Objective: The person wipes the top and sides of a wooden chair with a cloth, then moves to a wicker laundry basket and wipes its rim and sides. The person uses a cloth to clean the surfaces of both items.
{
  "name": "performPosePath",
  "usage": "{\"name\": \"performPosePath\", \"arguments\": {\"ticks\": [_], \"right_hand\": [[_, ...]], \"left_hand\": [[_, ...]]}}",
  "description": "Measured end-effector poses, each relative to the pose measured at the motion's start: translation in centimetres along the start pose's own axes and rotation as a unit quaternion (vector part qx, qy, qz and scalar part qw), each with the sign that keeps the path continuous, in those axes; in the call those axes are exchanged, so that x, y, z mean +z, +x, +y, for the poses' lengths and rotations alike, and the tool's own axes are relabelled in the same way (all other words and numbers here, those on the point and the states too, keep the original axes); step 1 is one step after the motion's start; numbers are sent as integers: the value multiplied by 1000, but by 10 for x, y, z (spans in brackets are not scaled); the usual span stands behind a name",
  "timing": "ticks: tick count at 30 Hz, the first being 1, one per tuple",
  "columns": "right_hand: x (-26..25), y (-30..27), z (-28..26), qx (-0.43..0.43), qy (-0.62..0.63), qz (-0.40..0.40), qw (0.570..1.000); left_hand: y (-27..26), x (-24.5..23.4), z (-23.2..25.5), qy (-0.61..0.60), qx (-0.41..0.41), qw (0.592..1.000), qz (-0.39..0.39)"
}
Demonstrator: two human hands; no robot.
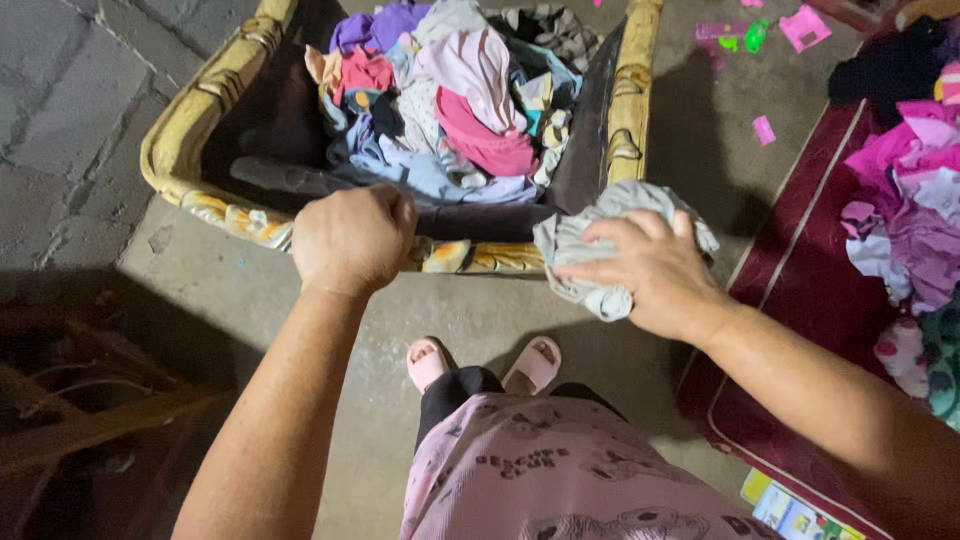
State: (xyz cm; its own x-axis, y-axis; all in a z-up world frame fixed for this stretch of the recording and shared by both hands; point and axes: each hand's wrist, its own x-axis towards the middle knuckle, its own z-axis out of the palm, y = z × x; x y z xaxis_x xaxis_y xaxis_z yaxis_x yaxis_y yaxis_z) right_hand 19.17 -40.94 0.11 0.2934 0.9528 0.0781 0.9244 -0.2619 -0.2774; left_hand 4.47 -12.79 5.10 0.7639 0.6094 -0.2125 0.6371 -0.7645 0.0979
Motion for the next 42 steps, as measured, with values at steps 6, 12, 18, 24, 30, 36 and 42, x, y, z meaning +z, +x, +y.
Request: {"name": "performPosePath", "arguments": {"ticks": [6, 12, 18, 24, 30, 36, 42], "right_hand": [[9, 35, -29, -17, 41, -12, 999], [-4, 18, -9, 7, 44, -26, 999], [6, 32, -21, -10, 59, -26, 998], [5, 9, 4, 12, 39, -24, 999], [-20, -23, 41, 87, 23, 32, 995], [17, 21, -36, -17, 101, 160, 982], [31, 42, -50, 78, 14, 63, 995]], "left_hand": [[1, 1, -1, 4, 4, 1000, 2], [-3, -2, 1, 0, 3, 1000, -5], [-2, -4, 0, -4, 1, 1000, -20], [-5, -3, -3, 7, 16, 1000, -13], [-2, -4, -1, -8, 9, 1000, -23], [-2, -1, -4, -8, 21, 1000, -3], [-9, 4, -9, 6, 40, 998, 43]]}}
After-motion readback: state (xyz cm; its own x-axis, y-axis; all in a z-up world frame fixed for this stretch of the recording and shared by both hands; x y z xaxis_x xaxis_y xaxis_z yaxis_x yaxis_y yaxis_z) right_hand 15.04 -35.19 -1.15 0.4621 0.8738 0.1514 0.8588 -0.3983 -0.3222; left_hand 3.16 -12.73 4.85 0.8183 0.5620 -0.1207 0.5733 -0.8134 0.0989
